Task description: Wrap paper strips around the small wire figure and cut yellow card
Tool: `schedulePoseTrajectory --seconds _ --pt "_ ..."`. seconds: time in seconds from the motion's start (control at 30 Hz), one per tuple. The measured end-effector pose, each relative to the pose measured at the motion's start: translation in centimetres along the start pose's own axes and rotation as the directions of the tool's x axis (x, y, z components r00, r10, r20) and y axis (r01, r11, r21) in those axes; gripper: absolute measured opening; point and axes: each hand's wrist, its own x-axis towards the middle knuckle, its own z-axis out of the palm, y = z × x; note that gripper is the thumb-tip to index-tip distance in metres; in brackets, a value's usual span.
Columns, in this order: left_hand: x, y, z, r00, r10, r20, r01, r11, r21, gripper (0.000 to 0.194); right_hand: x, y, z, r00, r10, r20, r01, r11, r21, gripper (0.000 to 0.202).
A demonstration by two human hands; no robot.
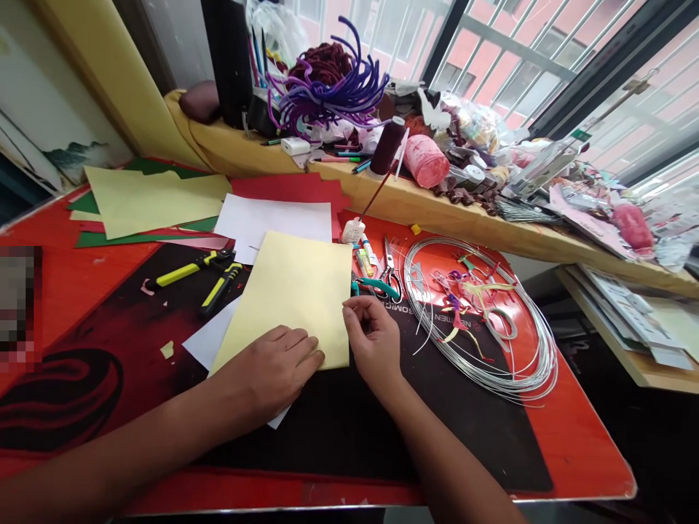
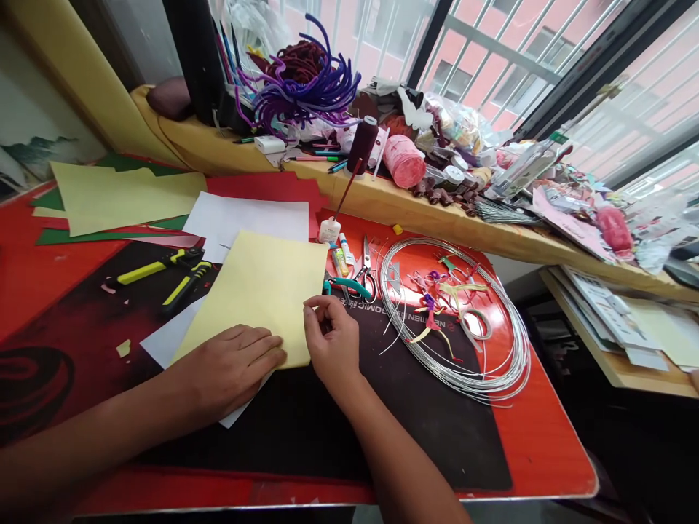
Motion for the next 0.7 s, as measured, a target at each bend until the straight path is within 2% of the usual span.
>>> schedulePoseTrajectory --seconds 0.13,0.27,0.47,0.53,0.63,0.7 --pt "0.0 -0.2 0.3 0.999 -0.008 -0.042 0.01 0.998 0.057 0.024 -0.1 0.6 0.2 0.999 -0.036 -0.02 0.036 0.999 0.009 0.014" --pt "-0.1 -1.1 -0.8 0.992 -0.002 -0.125 0.011 0.997 0.072 0.033 -0.5 1.2 -0.8 0.998 -0.019 -0.063 0.018 1.0 -0.007 0.016" --pt "-0.1 -2.9 -4.4 0.951 -0.113 -0.288 0.14 0.987 0.074 0.043 -0.6 1.6 -1.5 0.998 0.04 -0.047 -0.04 0.999 -0.001 0.019" --pt "-0.2 -3.4 -5.8 0.93 -0.155 -0.334 0.188 0.98 0.068 0.039 -0.6 1.5 -1.4 0.999 0.035 -0.033 -0.035 0.999 -0.003 0.02" --pt "-0.4 -3.9 -8.1 0.871 -0.247 -0.424 0.304 0.95 0.071 0.027 -0.6 1.2 -1.3 1.0 0.017 -0.019 -0.017 1.0 0.015 0.02" --pt "-0.4 -3.9 -9.6 0.849 -0.313 -0.425 0.368 0.929 0.05 0.019 -0.7 1.0 -1.3 1.0 0.007 -0.02 -0.006 1.0 0.023 0.02"
